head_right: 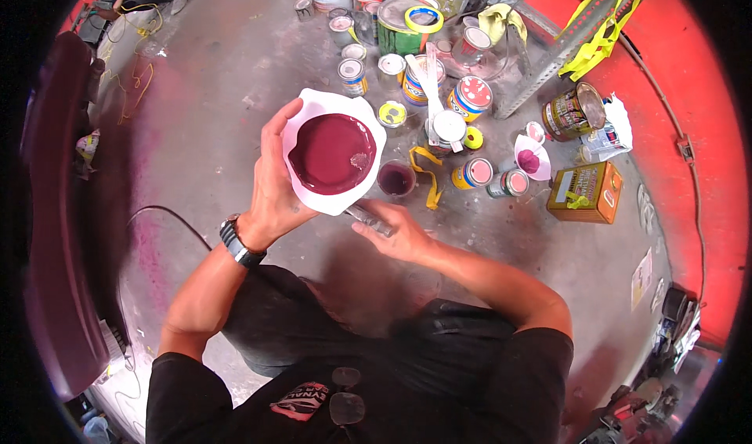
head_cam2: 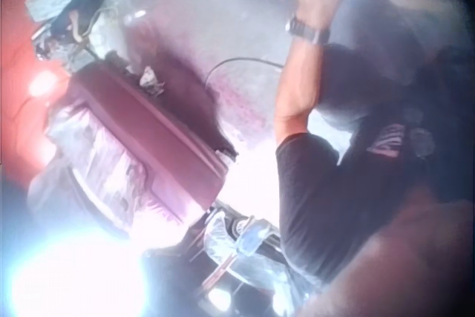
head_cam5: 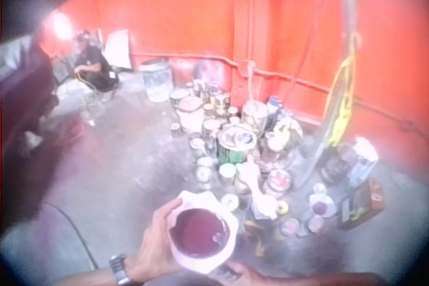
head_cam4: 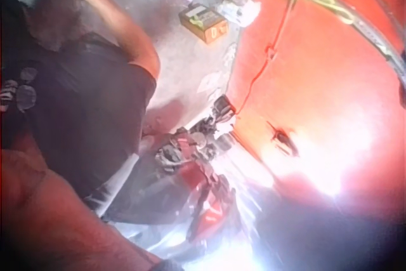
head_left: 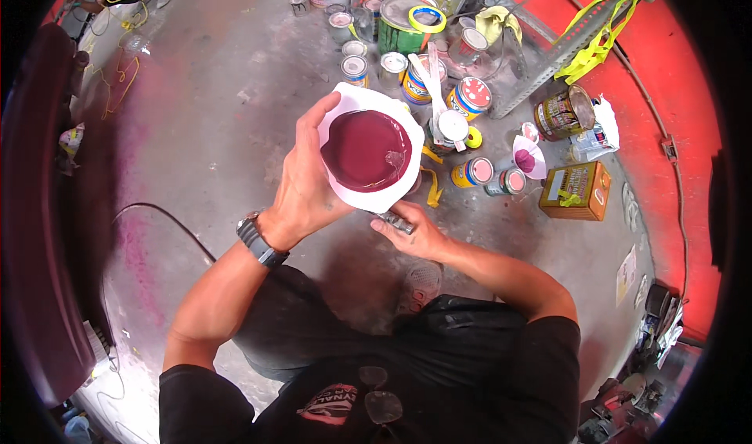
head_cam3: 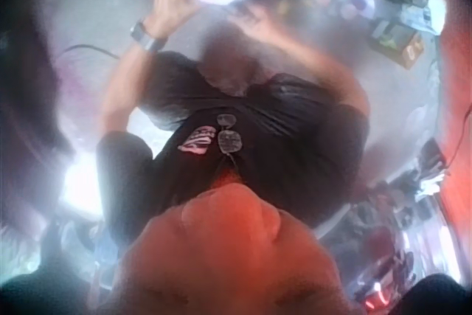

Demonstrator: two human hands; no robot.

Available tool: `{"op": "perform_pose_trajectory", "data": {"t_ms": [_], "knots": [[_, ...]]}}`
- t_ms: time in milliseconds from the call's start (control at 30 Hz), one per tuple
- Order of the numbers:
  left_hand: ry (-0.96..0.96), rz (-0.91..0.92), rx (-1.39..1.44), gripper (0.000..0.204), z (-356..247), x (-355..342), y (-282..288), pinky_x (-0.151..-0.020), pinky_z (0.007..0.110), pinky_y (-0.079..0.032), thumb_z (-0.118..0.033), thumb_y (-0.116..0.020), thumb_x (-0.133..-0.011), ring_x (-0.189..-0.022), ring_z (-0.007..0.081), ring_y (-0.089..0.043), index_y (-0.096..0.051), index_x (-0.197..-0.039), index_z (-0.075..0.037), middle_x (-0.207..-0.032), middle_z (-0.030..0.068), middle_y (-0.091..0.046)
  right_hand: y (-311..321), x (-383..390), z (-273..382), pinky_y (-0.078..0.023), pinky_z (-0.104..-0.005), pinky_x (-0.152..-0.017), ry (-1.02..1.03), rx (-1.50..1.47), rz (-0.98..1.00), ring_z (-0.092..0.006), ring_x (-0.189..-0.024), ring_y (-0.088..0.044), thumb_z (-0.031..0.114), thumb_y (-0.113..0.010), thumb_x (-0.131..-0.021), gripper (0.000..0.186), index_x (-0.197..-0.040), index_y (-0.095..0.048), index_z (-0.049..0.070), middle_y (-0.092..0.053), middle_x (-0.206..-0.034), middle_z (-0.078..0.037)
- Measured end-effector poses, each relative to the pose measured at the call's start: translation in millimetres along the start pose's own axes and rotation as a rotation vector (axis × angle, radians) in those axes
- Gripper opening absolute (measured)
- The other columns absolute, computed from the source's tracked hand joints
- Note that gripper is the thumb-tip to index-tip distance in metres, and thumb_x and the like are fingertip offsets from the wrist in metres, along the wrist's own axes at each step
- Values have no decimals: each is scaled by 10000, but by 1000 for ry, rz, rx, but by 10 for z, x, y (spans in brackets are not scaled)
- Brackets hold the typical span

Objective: The person prepares paint for a spray gun by stirring the mixture with a stick, wiping the stick with a cloth, and then pouring the paint from a cup into the canister of the spray gun through a paper filter.

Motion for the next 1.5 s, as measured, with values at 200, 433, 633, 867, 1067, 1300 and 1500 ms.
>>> {"op": "perform_pose_trajectory", "data": {"t_ms": [200,433,633,867,1067,1300,1500], "knots": [[4,119,74,1420,-22,115,-172,-1039,454,-503,-352,-972,-602,-1256,378,-577,12,-1576,-36,-1455,252,-444,65,244,-149,-546,-388,-822,-6,56,38,-323,-953,-709,195,-723,-925,376,-1231,-630,-2,-706,-1098,-195],[157,272,277,1263,192,387,-175,-971,416,-514,-420,-894,-721,-1226,294,-548,-60,-1597,-53,-1408,183,-478,-19,495,-414,-557,-386,-792,27,-4,6,-301,-941,-712,174,-749,-900,383,-1230,-637,16,-708,-1083,-168],[717,210,445,418,674,767,-312,-668,246,-516,-317,-640,-1000,-800,85,-616,-595,-1283,-12,-930,28,-682,-190,693,-764,-560,-370,-760,-16,23,-75,-311,-914,-708,179,-775,-868,403,-1214,-649,15,-705,-1081,-168],[804,314,397,302,892,927,-471,-623,226,-524,-238,-614,-1023,-799,64,-614,-634,-1214,-5,-950,14,-675,-396,849,-1131,-560,-395,-809,-29,95,-85,-360,-986,-687,172,-801,-802,507,-1254,-629,22,-675,-1172,-179],[667,317,369,549,904,967,-495,-742,285,-515,-461,-562,-1018,-927,115,-603,-578,-1317,-2,-1129,69,-652,-464,864,-1236,-559,-394,-850,-6,127,-55,-350,-1059,-672,190,-792,-782,575,-1307,-606,47,-655,-1248,-154],[913,178,509,806,1378,1146,-455,-894,356,-452,-656,-207,-1029,-1033,183,-539,-514,-1382,0,-1171,91,-580,-361,851,-1114,-560,-397,-834,70,81,-50,-365,-1040,-670,162,-798,-765,583,-1302,-605,40,-655,-1238,-164],[598,236,432,789,962,1105,-393,-896,352,-458,-638,-261,-1027,-1035,177,-547,-502,-1397,16,-1201,125,-577,-240,883,-1033,-555,-403,-812,80,38,-58,-378,-997,-674,134,-810,-750,580,-1282,-608,23,-668,-1176,-174]]}}
Point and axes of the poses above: each hand's wrist, its own x-axis away from the middle knuckle, its own y-axis out of the back of the hand, z = x × y, the point moved 9 cm from there along -x, towards the middle knuckle
